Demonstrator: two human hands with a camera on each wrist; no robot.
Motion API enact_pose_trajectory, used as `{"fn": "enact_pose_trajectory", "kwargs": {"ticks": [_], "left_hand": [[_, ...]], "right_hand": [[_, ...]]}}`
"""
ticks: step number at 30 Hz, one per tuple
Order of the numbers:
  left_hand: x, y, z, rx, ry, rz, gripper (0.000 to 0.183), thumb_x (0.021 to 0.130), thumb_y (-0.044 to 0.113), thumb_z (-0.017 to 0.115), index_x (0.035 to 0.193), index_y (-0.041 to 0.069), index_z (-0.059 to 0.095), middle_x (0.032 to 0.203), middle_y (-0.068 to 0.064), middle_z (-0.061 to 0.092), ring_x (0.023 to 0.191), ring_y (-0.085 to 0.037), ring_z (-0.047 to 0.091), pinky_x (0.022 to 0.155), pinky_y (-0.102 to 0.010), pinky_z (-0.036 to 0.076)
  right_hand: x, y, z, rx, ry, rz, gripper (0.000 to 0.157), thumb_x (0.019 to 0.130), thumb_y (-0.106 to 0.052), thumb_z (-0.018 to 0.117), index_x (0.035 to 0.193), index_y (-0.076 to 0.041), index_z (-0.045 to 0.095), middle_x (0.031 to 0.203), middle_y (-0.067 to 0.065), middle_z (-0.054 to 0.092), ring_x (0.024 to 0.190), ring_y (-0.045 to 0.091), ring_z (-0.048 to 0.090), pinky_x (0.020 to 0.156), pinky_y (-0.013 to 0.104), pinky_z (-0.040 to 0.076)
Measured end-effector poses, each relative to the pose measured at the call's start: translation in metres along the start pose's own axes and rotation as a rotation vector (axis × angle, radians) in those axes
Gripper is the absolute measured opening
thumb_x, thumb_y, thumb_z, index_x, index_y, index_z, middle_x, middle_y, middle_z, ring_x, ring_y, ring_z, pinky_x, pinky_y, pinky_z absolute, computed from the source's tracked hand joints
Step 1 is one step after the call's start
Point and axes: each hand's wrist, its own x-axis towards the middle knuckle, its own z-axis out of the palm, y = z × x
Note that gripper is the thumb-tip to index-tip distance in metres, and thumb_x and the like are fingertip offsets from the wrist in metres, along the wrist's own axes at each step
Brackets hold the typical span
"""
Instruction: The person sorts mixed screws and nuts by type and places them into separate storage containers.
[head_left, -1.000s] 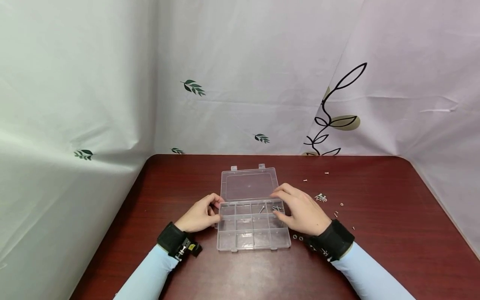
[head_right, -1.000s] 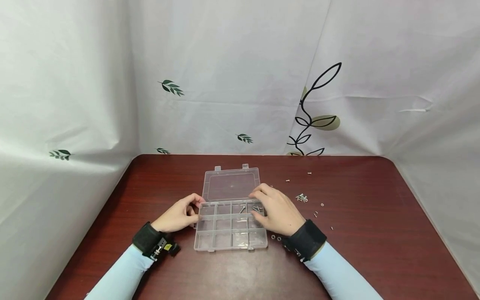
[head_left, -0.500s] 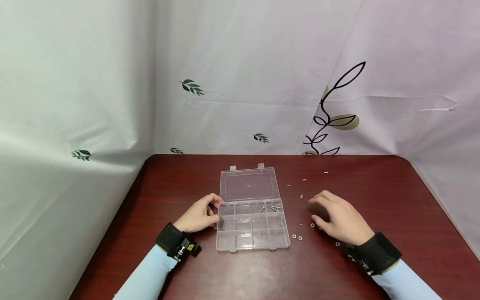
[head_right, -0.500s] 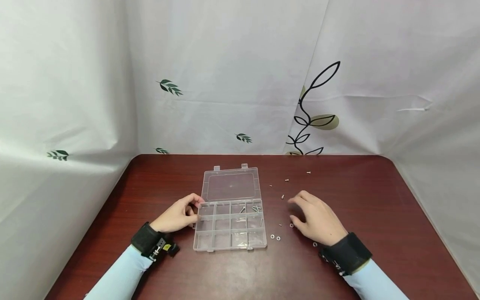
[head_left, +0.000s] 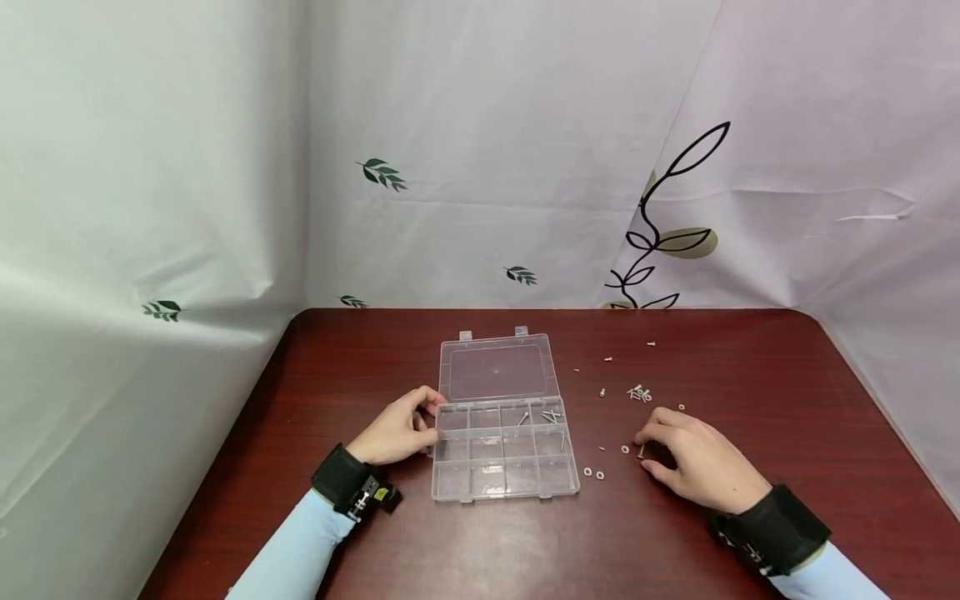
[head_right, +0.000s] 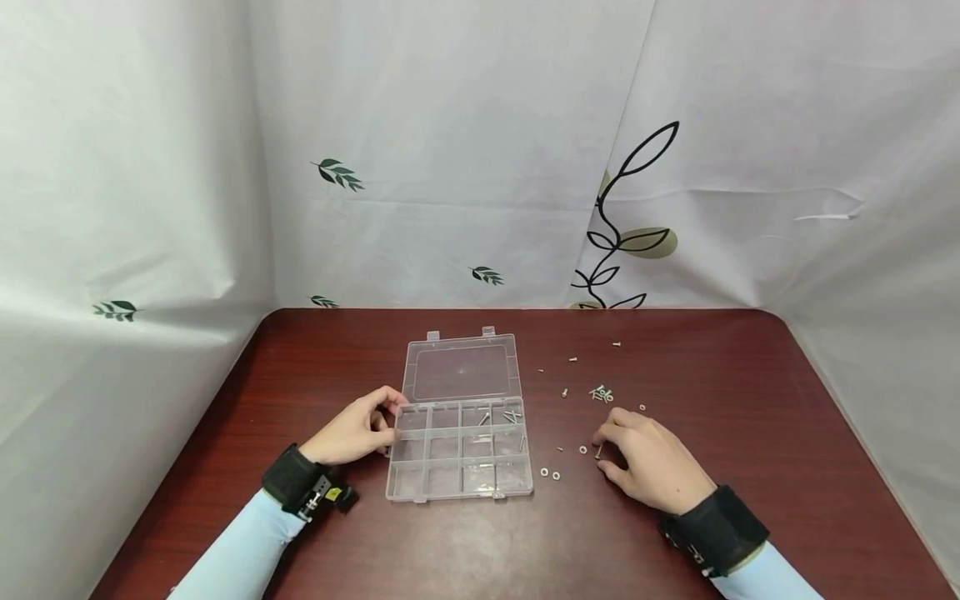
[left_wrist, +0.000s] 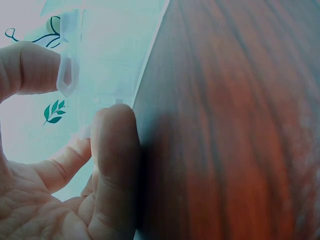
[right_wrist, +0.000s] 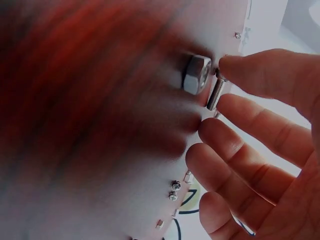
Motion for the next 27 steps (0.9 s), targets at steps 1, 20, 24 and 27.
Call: {"fn": "enact_pose_trajectory", "kwargs": {"ticks": [1,20,24,27], "left_hand": [[0.0,-0.001,0.0,-0.006,-0.001,0.0,0.04,0.082,0.002,0.067,0.121,0.003,0.057,0.105,-0.015,0.053,0.066,-0.018,0.058,0.06,-0.03,0.053],[0.001,-0.007,-0.001,0.01,-0.009,0.017,0.038,0.081,0.007,0.066,0.118,0.007,0.057,0.103,-0.012,0.053,0.066,-0.016,0.058,0.061,-0.031,0.053],[0.001,-0.008,-0.001,0.001,-0.01,0.015,0.038,0.081,0.005,0.066,0.118,0.006,0.057,0.103,-0.012,0.053,0.066,-0.016,0.059,0.061,-0.031,0.054],[0.002,-0.009,-0.001,-0.01,-0.016,0.01,0.038,0.081,0.005,0.065,0.118,0.006,0.057,0.103,-0.013,0.052,0.065,-0.017,0.059,0.061,-0.031,0.054]], "right_hand": [[0.0,0.0,0.0,0.002,0.001,-0.005,0.024,0.068,-0.016,0.081,0.087,-0.026,0.07,0.087,-0.019,0.051,0.073,-0.003,0.05,0.067,0.019,0.044],[0.019,-0.005,-0.001,-0.061,-0.036,-0.033,0.03,0.061,-0.014,0.069,0.068,-0.03,0.046,0.069,-0.019,0.04,0.063,-0.003,0.036,0.063,0.029,0.044],[0.033,-0.012,-0.003,-0.012,-0.052,-0.035,0.025,0.063,-0.013,0.066,0.068,-0.029,0.048,0.066,-0.019,0.041,0.059,-0.003,0.036,0.055,0.022,0.036],[0.046,-0.021,-0.002,0.015,-0.046,-0.049,0.027,0.065,-0.011,0.066,0.069,-0.029,0.046,0.064,-0.018,0.042,0.059,-0.002,0.037,0.054,0.02,0.035]]}}
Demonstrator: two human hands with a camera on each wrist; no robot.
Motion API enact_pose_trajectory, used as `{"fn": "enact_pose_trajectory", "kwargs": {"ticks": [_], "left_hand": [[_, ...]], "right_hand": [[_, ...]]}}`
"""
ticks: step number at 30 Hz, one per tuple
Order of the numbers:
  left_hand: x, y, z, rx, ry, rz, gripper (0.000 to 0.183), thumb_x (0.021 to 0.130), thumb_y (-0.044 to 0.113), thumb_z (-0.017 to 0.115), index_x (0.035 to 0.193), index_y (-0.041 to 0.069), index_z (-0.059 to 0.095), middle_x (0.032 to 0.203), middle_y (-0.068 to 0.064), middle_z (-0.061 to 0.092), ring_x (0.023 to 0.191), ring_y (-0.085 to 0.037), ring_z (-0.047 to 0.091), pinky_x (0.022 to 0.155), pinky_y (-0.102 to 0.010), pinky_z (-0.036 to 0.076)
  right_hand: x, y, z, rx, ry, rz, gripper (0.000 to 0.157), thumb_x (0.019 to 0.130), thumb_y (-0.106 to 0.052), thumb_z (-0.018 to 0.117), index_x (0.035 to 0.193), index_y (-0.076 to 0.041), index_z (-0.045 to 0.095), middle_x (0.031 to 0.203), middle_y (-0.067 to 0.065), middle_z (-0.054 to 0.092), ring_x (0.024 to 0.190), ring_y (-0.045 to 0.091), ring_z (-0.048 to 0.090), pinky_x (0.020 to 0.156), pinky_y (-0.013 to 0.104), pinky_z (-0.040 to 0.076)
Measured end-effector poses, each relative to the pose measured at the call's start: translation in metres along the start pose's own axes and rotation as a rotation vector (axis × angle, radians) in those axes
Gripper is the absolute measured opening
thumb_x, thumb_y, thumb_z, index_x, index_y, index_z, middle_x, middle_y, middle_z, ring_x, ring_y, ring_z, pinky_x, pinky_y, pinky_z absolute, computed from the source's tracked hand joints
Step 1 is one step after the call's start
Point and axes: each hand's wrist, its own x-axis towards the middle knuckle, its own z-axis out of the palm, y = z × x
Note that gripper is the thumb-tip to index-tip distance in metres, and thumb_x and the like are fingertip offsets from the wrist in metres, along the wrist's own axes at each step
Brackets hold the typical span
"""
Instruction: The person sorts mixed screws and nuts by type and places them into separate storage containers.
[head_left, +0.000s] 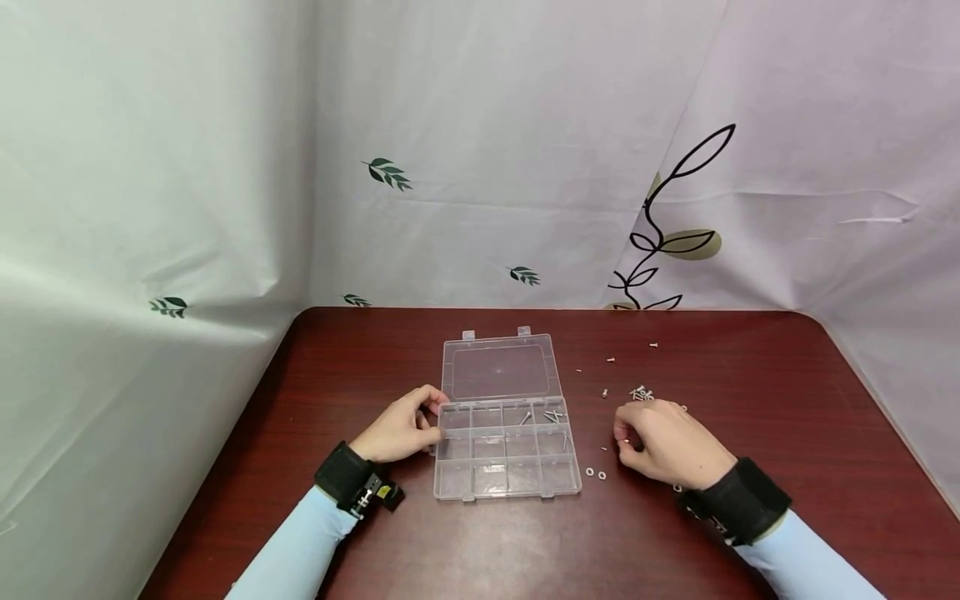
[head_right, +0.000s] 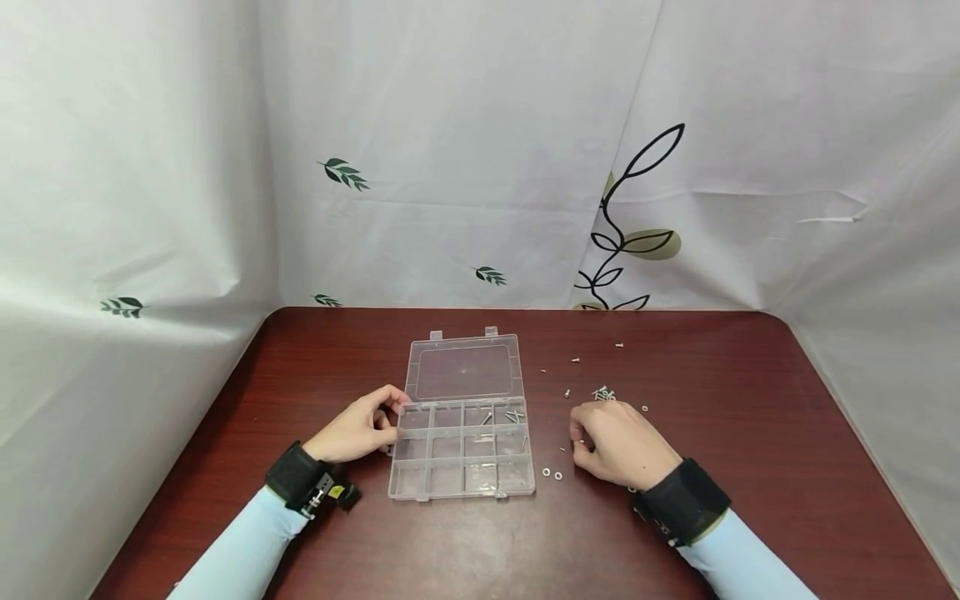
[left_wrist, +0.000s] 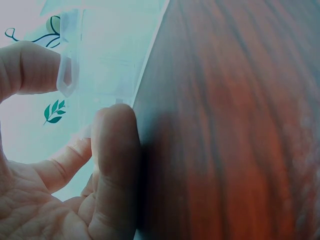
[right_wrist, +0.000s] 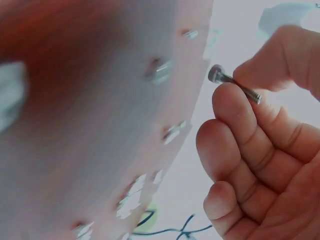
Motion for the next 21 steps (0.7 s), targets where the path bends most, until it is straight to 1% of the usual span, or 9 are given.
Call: {"fn": "enact_pose_trajectory", "kwargs": {"ticks": [4,8,15,21], "left_hand": [[0.0,0.0,0.0,0.005,0.0,-0.002,0.038,0.081,0.004,0.065,0.118,0.006,0.057,0.103,-0.012,0.052,0.065,-0.017,0.059,0.061,-0.031,0.054],[0.0,0.0,0.001,0.021,0.008,-0.002,0.038,0.081,0.005,0.065,0.118,0.007,0.057,0.103,-0.01,0.053,0.066,-0.016,0.059,0.062,-0.03,0.053],[0.0,-0.002,0.002,0.03,0.009,-0.006,0.038,0.082,0.007,0.067,0.119,0.009,0.057,0.104,-0.009,0.053,0.068,-0.015,0.059,0.064,-0.03,0.053],[0.001,-0.003,0.001,0.022,0.019,-0.01,0.04,0.081,0.007,0.068,0.119,0.01,0.058,0.104,-0.008,0.054,0.068,-0.015,0.058,0.064,-0.029,0.052]], "right_hand": [[0.02,-0.013,0.002,0.027,0.038,-0.039,0.03,0.065,-0.009,0.067,0.071,-0.03,0.046,0.065,-0.017,0.043,0.059,-0.002,0.038,0.055,0.02,0.036],[0.041,-0.026,0.006,0.051,0.053,-0.083,0.026,0.068,-0.009,0.067,0.072,-0.027,0.049,0.066,-0.015,0.042,0.06,0.0,0.038,0.056,0.021,0.036],[0.075,-0.043,0.017,0.093,0.035,-0.14,0.019,0.073,-0.009,0.065,0.075,-0.024,0.053,0.068,-0.012,0.045,0.063,0.004,0.039,0.061,0.023,0.038],[0.093,-0.053,0.021,0.131,0.013,-0.158,0.013,0.077,-0.009,0.065,0.078,-0.021,0.057,0.072,-0.01,0.049,0.064,0.004,0.04,0.061,0.025,0.039]]}}
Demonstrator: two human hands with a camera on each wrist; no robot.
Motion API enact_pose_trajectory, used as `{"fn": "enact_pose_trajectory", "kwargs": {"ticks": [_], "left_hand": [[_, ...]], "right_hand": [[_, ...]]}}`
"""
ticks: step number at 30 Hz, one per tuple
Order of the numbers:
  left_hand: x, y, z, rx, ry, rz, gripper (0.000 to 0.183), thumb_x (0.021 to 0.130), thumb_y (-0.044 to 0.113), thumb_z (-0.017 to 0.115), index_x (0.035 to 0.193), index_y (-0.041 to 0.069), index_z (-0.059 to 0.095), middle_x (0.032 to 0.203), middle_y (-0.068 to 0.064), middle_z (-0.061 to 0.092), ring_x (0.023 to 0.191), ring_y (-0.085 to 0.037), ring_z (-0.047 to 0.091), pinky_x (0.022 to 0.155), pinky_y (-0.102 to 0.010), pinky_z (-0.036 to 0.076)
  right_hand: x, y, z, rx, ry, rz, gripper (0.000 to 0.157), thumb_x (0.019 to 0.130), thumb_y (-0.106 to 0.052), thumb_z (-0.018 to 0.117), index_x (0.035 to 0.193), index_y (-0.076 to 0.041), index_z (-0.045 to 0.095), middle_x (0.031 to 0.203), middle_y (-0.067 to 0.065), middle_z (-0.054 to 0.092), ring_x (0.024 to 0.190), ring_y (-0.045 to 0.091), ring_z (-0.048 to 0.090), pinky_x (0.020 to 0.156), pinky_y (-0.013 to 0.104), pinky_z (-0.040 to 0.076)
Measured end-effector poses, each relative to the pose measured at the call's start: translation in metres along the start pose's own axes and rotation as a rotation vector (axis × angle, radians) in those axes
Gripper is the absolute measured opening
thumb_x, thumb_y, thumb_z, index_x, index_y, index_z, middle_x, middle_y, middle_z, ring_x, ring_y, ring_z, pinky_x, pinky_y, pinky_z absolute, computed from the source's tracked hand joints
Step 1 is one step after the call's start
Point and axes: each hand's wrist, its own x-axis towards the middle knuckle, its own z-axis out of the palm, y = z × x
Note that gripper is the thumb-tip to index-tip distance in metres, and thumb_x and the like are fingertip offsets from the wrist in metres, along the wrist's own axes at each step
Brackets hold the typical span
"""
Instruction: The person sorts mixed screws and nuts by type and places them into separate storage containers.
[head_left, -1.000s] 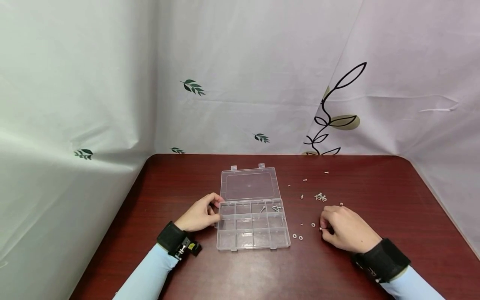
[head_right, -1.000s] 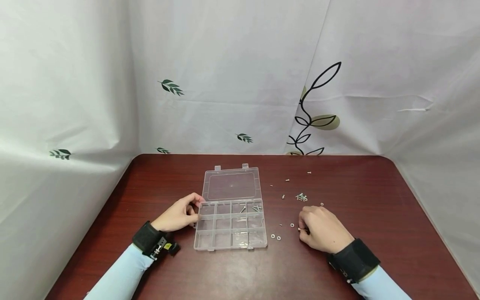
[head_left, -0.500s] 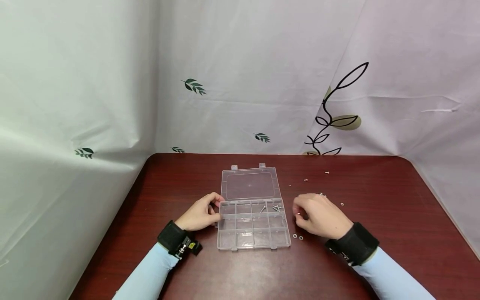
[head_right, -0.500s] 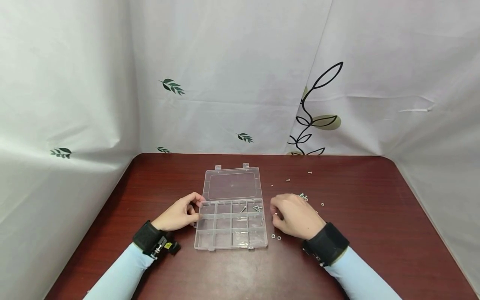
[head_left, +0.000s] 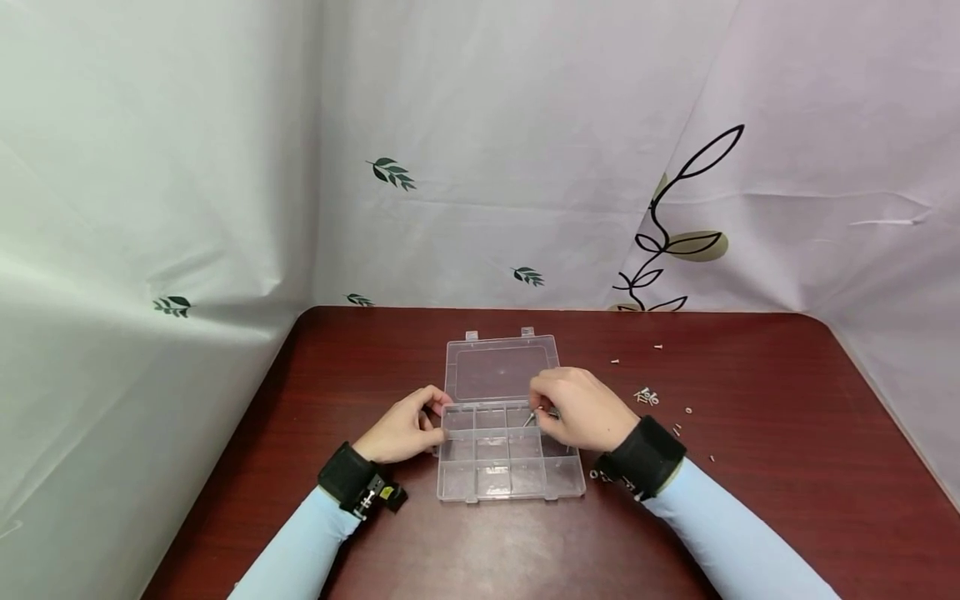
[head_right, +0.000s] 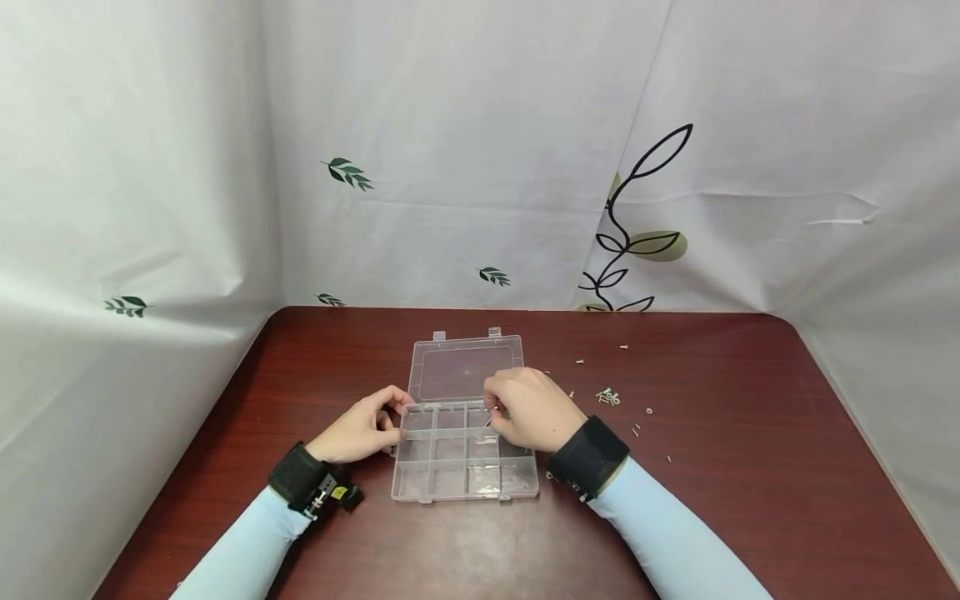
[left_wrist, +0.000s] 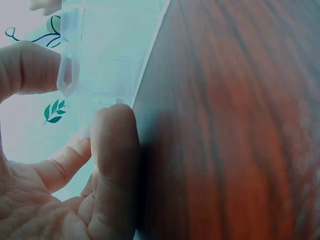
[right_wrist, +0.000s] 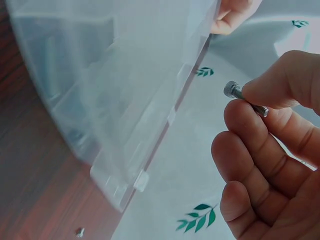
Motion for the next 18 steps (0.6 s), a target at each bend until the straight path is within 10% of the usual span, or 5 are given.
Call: {"fn": "enact_pose_trajectory", "kwargs": {"ticks": [6,12,18], "left_hand": [[0.0,0.0,0.001,-0.012,0.014,-0.003,0.041,0.08,0.008,0.069,0.12,0.01,0.058,0.105,-0.008,0.055,0.068,-0.013,0.057,0.063,-0.028,0.051],[0.001,0.0,0.001,-0.018,0.013,0.002,0.041,0.081,0.008,0.069,0.12,0.008,0.058,0.105,-0.01,0.055,0.068,-0.015,0.057,0.063,-0.028,0.051],[0.0,0.002,0.001,0.007,0.021,-0.002,0.04,0.081,0.006,0.068,0.12,0.008,0.058,0.105,-0.009,0.055,0.067,-0.013,0.057,0.062,-0.027,0.05]], "right_hand": [[0.009,-0.005,0.004,0.008,-0.016,0.011,0.014,0.08,-0.018,0.068,0.093,-0.018,0.064,0.079,-0.008,0.056,0.067,0.005,0.047,0.063,0.025,0.043],[-0.002,-0.004,-0.001,-0.023,-0.04,0.084,0.076,0.077,-0.043,0.077,0.143,-0.014,0.053,0.117,-0.004,0.06,0.072,0.003,0.05,0.07,0.025,0.048],[-0.022,0.008,-0.011,-0.044,-0.007,0.079,0.063,0.079,-0.038,0.076,0.134,-0.011,0.06,0.117,-0.003,0.058,0.071,0.003,0.05,0.07,0.026,0.048]]}}
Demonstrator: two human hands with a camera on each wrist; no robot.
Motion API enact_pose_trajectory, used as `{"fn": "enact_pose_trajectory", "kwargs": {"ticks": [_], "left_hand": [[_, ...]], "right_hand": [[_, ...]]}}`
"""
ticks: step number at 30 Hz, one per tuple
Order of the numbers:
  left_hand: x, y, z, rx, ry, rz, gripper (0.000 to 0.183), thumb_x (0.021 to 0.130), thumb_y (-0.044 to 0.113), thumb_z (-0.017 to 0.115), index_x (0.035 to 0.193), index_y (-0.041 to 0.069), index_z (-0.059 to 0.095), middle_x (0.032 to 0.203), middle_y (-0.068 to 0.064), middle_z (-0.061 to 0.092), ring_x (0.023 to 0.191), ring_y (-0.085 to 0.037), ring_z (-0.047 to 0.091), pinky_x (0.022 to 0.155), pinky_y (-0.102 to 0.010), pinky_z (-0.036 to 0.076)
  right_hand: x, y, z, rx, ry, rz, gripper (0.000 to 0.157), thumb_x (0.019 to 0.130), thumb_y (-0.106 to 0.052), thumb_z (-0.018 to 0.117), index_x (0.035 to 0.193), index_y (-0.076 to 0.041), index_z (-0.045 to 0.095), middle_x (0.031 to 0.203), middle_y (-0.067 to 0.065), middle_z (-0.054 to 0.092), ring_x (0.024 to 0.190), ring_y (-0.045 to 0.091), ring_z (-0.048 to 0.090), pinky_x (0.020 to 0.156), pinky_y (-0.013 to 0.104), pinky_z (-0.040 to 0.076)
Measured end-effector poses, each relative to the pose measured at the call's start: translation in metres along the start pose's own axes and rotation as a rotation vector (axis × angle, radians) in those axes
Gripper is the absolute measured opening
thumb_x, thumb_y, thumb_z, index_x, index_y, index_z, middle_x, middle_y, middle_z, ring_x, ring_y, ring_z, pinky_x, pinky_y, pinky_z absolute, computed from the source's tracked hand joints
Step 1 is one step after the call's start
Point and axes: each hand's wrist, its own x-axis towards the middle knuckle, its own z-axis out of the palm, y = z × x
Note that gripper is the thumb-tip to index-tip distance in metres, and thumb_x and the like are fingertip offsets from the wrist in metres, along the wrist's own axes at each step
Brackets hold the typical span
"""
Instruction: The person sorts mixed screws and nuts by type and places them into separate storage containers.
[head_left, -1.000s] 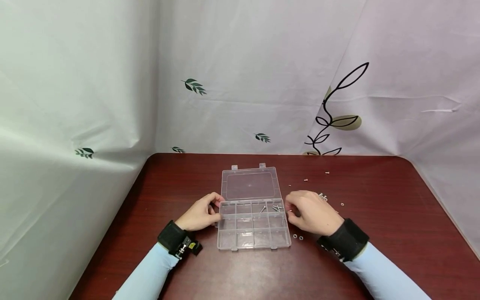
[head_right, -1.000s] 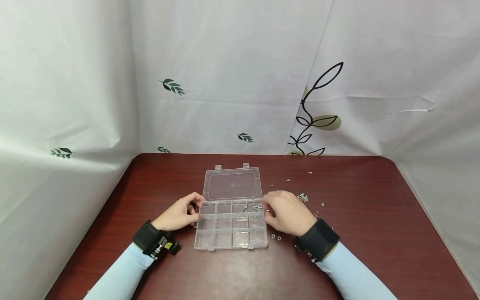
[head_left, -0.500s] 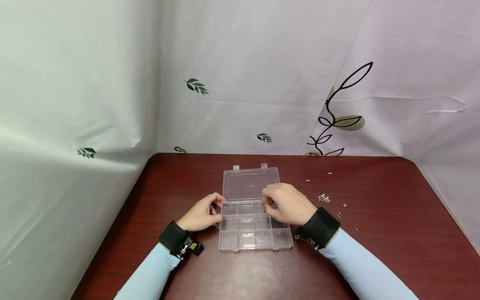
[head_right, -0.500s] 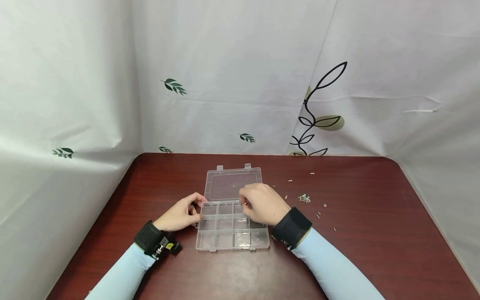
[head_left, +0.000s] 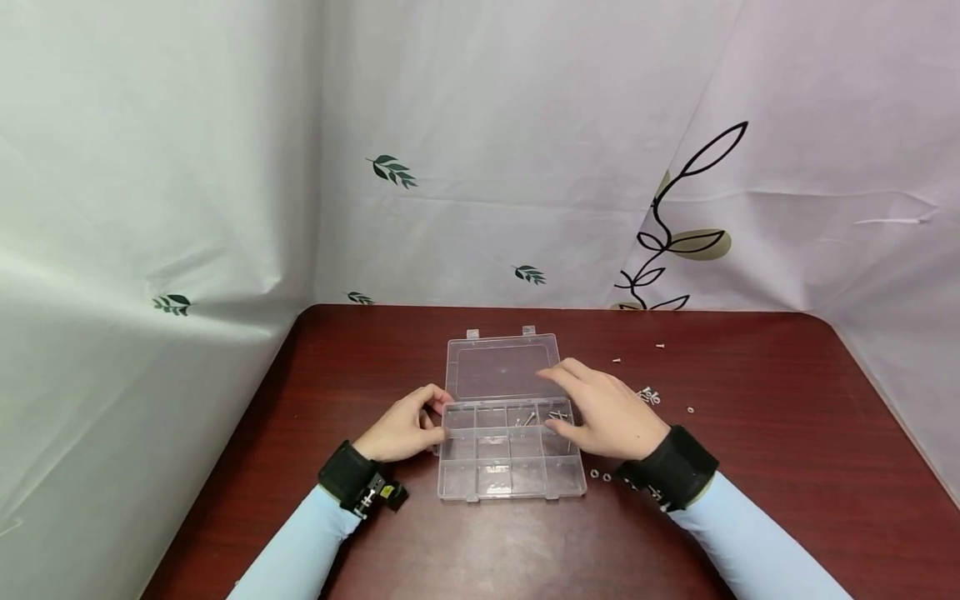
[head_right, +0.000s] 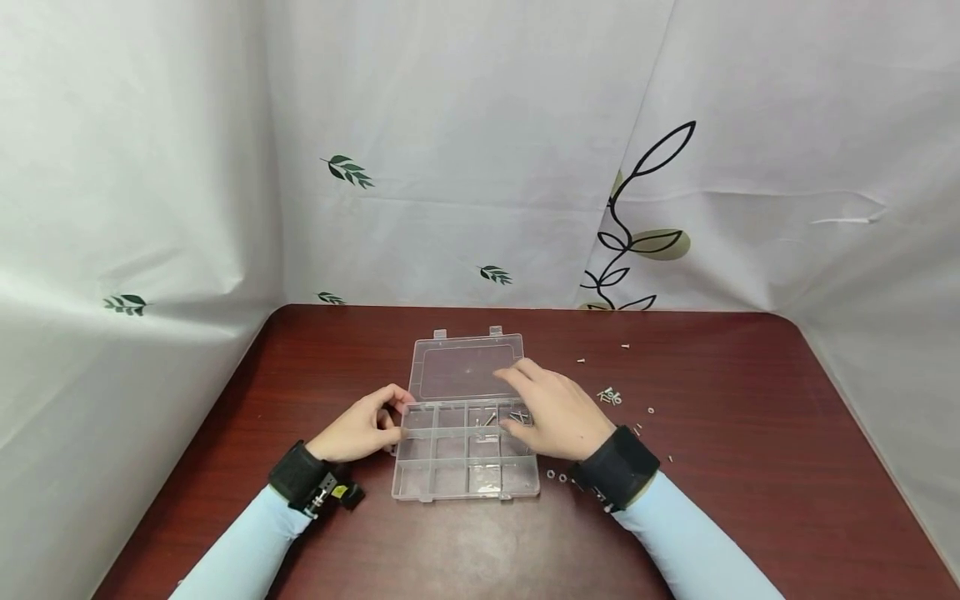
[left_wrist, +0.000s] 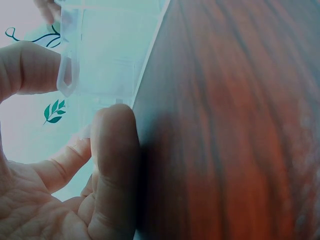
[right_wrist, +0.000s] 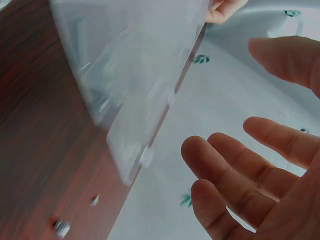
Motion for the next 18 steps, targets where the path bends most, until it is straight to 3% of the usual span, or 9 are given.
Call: {"fn": "enact_pose_trajectory", "kwargs": {"ticks": [5,10,18], "left_hand": [[-0.003,0.012,-0.002,-0.001,-0.003,0.001,0.039,0.081,0.003,0.066,0.119,0.003,0.057,0.104,-0.014,0.054,0.067,-0.015,0.057,0.062,-0.027,0.05],[0.0,0.002,-0.002,-0.003,-0.022,0.0,0.039,0.081,0.007,0.068,0.119,0.009,0.058,0.104,-0.009,0.054,0.067,-0.014,0.058,0.063,-0.029,0.052],[-0.001,0.004,-0.002,0.001,-0.028,-0.002,0.039,0.081,0.007,0.066,0.119,0.007,0.057,0.104,-0.011,0.053,0.067,-0.016,0.059,0.062,-0.03,0.053]], "right_hand": [[-0.019,0.011,-0.006,-0.022,-0.02,0.037,0.046,0.081,-0.034,0.075,0.122,-0.015,0.066,0.109,-0.004,0.059,0.08,0.006,0.055,0.072,0.026,0.049],[-0.039,0.021,-0.008,-0.037,-0.051,0.066,0.035,0.081,-0.03,0.074,0.112,-0.016,0.07,0.101,-0.006,0.06,0.079,0.007,0.057,0.072,0.028,0.05],[-0.073,0.032,-0.005,-0.112,-0.061,0.072,0.024,0.073,-0.024,0.079,0.095,-0.018,0.07,0.09,-0.01,0.056,0.077,0.003,0.054,0.072,0.029,0.05]]}}
